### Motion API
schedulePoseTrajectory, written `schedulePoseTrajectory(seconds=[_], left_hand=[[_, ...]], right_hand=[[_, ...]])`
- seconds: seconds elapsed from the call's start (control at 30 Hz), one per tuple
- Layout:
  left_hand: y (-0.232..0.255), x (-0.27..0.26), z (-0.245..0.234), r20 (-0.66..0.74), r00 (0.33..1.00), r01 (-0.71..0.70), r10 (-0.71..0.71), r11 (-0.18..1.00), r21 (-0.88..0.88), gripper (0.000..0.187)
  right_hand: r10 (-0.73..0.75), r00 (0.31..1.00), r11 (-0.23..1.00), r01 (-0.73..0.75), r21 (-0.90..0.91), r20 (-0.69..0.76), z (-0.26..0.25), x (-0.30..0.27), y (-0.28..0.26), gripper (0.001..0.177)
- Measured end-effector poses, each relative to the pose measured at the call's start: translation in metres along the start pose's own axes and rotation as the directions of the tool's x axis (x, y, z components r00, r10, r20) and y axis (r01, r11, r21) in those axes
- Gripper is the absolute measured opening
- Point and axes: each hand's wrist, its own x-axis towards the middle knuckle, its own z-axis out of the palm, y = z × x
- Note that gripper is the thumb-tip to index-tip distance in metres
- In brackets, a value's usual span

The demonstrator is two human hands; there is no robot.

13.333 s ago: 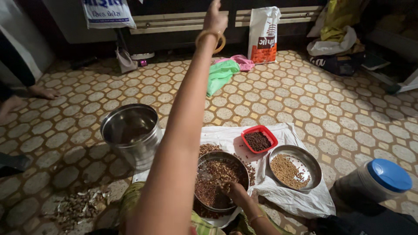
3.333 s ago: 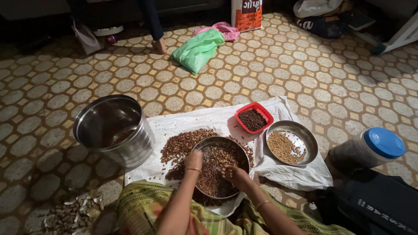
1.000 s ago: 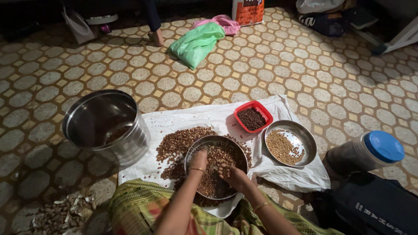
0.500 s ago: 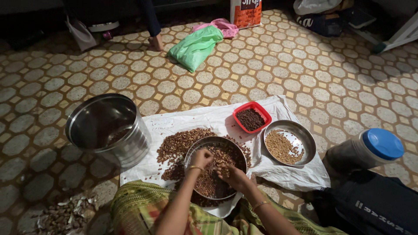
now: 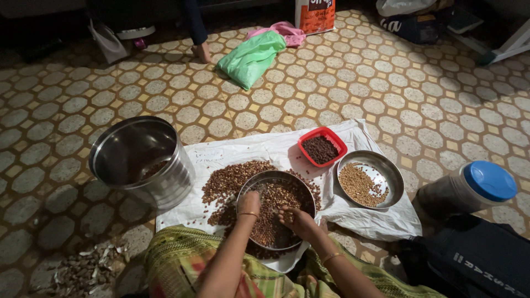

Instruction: The person sits on the floor and sorts nuts by hand, separating them into different containers. They use a metal sieve to sift the nuts and place sorted portions into a red basket and a metal bowl.

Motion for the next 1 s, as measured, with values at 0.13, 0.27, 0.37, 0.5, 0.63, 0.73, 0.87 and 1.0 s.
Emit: schedulePoseTrajectory(seconds=[0.13,0.27,0.37,0.5,0.63,0.73,0.87,1.0], left_hand=[[0.007,-0.004,0.006,0.032,0.997,-0.068,0.066,0.993,0.093,0.011],[0.01,0.0,0.008,-0.097,0.99,-0.111,0.105,0.992,-0.056,0.013],[0.011,0.01,0.007,-0.183,0.978,-0.127,0.103,0.984,-0.128,0.014],[0.01,0.013,0.006,-0.114,0.99,-0.094,0.083,0.991,-0.095,0.014],[0.009,0.008,0.0,-0.093,0.994,-0.075,0.059,0.98,-0.185,0.011],[0.003,0.004,-0.012,0.007,1.0,0.002,0.0,0.966,-0.26,0.013],[-0.005,0.001,-0.012,-0.073,0.997,-0.035,0.016,0.964,-0.264,0.014],[-0.009,0.0,-0.004,0.0,1.0,-0.026,0.026,0.979,-0.204,0.011]], right_hand=[[0.006,0.999,1.0,-0.007,-0.02,-0.046,0.001,0.002,0.002,0.025],[0.023,0.998,1.0,-0.024,-0.001,-0.053,0.001,0.005,0.001,0.024],[0.026,0.999,1.0,-0.026,-0.009,-0.044,-0.001,0.005,0.002,0.023],[0.022,0.997,0.999,-0.025,-0.037,-0.075,-0.001,0.005,0.002,0.024],[0.032,0.996,0.999,-0.034,-0.025,-0.085,-0.003,0.006,0.002,0.026],[0.028,0.996,0.999,-0.031,-0.034,-0.079,-0.003,0.007,0.002,0.025],[0.03,0.996,0.999,-0.033,-0.036,-0.085,-0.003,0.006,0.003,0.026],[0.026,0.998,1.0,-0.027,-0.01,-0.065,0.0,0.007,0.002,0.026]])
